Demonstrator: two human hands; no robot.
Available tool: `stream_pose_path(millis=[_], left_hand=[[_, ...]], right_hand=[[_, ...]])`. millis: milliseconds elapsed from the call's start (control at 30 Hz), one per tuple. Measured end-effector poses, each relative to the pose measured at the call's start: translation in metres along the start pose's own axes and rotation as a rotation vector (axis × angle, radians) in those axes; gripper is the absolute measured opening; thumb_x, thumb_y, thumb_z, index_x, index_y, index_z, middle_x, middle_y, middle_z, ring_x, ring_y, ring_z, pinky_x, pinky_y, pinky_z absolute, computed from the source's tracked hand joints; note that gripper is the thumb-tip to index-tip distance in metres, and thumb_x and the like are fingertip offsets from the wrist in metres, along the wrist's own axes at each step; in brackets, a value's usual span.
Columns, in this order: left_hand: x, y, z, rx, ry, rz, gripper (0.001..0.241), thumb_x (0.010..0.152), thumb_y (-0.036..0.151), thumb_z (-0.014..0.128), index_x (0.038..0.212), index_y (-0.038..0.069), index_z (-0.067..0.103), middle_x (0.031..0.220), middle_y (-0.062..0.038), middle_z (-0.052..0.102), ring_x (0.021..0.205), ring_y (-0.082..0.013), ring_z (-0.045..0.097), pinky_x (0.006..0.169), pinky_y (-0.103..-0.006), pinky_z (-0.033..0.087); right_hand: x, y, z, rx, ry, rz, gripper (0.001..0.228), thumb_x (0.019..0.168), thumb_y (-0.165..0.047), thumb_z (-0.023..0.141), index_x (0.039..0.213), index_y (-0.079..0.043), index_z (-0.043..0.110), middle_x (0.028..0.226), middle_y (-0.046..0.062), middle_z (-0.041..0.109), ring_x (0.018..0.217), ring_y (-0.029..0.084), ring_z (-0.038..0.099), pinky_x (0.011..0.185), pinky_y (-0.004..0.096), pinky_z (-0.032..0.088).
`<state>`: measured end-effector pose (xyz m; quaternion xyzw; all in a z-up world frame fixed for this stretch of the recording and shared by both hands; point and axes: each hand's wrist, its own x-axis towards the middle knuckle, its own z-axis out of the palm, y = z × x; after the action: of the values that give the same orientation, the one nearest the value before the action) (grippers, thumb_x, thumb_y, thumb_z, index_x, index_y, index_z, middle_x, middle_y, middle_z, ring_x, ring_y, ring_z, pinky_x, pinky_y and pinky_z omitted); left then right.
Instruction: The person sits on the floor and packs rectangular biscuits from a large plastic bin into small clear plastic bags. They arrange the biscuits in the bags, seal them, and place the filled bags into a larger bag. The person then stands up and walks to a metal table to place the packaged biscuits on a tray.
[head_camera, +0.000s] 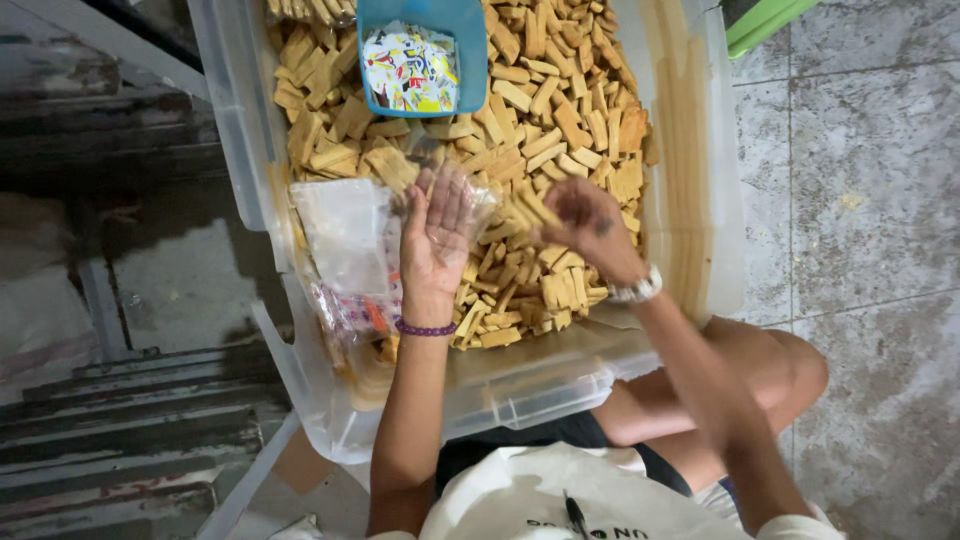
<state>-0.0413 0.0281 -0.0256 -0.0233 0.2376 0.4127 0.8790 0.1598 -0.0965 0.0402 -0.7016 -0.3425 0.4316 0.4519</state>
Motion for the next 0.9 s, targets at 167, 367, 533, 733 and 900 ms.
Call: stream_pose_path(millis=[167,367,533,733,900], left_hand=[[-0.017,-0.009,0.031,0.087,-0.090,-0.030,0.047,0.102,0.030,0.062,0.142,0.009,0.050,0.138,-0.017,0.064,0.125,-0.0304,0.065,0.106,-0.0464,0.055],[-0.039,-0.021,0.056,0.407,-0.317,0.138,0.066,0.090,0.003,0.080,0.147,0.005,0.047,0.144,-0.028,0.056,0.132,-0.0323,0.060,0.111,-0.0412,0.054],[-0.045,-0.031,0.065,0.577,-0.144,0.129,0.065,0.084,-0.008,0.077,0.142,0.001,0.048,0.133,-0.029,0.059,0.120,-0.0322,0.063,0.099,-0.0390,0.057],[-0.038,-0.032,0.057,0.361,-0.132,0.161,0.051,0.089,-0.010,0.073,0.134,-0.004,0.051,0.132,-0.025,0.064,0.123,-0.0323,0.066,0.108,-0.0386,0.055],[-0.035,-0.032,0.053,0.287,-0.107,0.105,0.051,0.089,-0.008,0.072,0.135,-0.002,0.051,0.133,-0.024,0.064,0.126,-0.0305,0.063,0.109,-0.0378,0.052]], right_hand=[[-0.049,-0.034,0.042,0.439,0.028,0.146,0.036,0.079,0.007,0.080,0.108,-0.002,0.060,0.091,0.007,0.074,0.081,0.015,0.073,0.070,0.030,0.061],[-0.053,-0.033,0.052,0.445,0.145,0.015,0.037,0.079,0.009,0.081,0.110,0.000,0.062,0.097,0.005,0.069,0.087,0.013,0.070,0.079,0.029,0.063],[-0.063,-0.045,0.067,0.179,0.290,-0.231,0.039,0.084,0.000,0.082,0.119,0.000,0.065,0.112,0.007,0.067,0.097,0.013,0.070,0.083,0.027,0.061],[-0.079,-0.070,0.072,-0.359,0.380,-0.446,0.055,0.079,-0.012,0.090,0.128,-0.002,0.068,0.121,0.014,0.062,0.100,0.022,0.067,0.084,0.031,0.059],[-0.071,-0.063,0.070,-0.460,0.452,-0.601,0.059,0.075,-0.017,0.093,0.127,-0.003,0.068,0.131,0.017,0.056,0.120,0.030,0.061,0.100,0.041,0.054]])
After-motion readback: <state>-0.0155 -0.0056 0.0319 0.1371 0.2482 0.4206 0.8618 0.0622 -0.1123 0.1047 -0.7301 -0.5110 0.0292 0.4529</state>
